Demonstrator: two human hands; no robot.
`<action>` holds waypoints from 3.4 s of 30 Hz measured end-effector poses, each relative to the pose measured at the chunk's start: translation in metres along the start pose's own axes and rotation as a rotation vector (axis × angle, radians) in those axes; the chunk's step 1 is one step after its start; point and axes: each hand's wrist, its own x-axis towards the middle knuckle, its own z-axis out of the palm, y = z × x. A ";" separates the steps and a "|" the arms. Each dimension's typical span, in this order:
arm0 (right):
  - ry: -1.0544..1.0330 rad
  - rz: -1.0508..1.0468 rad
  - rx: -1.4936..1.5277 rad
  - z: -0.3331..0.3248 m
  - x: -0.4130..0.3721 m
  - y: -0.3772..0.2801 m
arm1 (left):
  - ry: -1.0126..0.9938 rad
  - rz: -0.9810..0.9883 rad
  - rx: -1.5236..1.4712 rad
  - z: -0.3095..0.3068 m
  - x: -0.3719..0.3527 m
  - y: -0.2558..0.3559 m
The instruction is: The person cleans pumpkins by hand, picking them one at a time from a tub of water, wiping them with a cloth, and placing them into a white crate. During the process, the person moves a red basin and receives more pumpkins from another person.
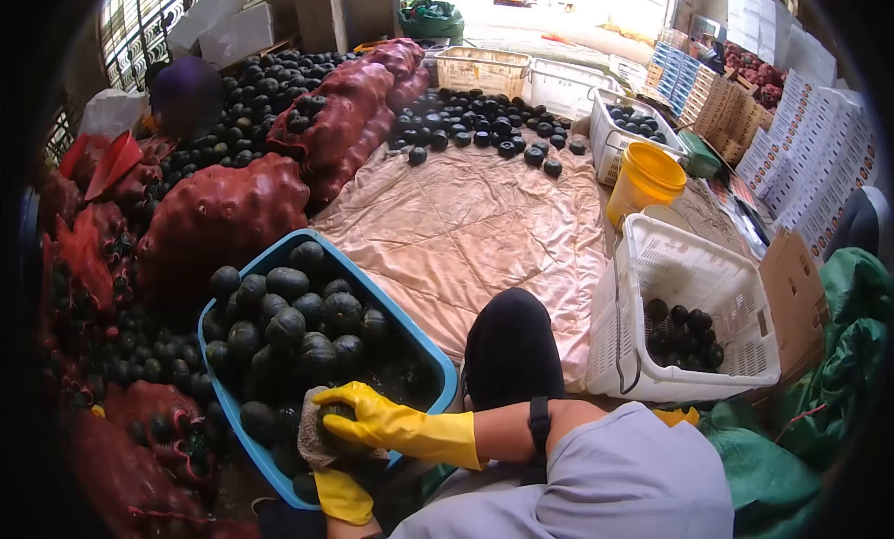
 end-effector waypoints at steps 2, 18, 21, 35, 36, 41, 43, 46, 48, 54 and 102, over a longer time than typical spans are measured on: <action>0.156 0.364 0.682 0.020 0.006 -0.001 | 0.250 -0.017 0.061 0.006 -0.006 0.028; -0.004 0.167 0.018 -0.007 -0.005 0.020 | 0.510 -0.082 0.257 -0.004 -0.007 0.058; -0.341 0.099 -0.431 -0.028 0.012 -0.034 | 0.452 0.123 0.216 -0.018 -0.015 0.037; -0.240 0.332 0.031 -0.021 0.013 -0.020 | 0.543 0.096 0.028 -0.013 -0.016 0.012; -0.214 0.480 0.222 -0.021 0.013 -0.027 | 0.532 -0.021 -0.049 0.003 -0.019 -0.016; 0.176 0.765 0.692 0.003 0.000 -0.003 | 0.686 -0.159 0.069 0.013 -0.011 0.017; 0.227 0.645 0.631 0.008 -0.004 0.009 | 0.715 -0.172 0.106 0.015 -0.008 0.034; 0.039 0.126 -0.380 -0.005 -0.005 0.018 | 0.673 -0.144 0.152 0.011 -0.005 0.040; -0.049 0.119 -0.377 -0.011 -0.007 0.022 | 0.606 -0.081 0.176 0.003 -0.009 0.038; -0.175 0.139 -0.292 -0.019 -0.001 0.004 | 0.496 0.139 0.187 -0.015 -0.012 0.020; 0.158 0.684 1.220 -0.003 -0.011 0.059 | 0.494 -0.136 0.132 0.008 0.000 0.029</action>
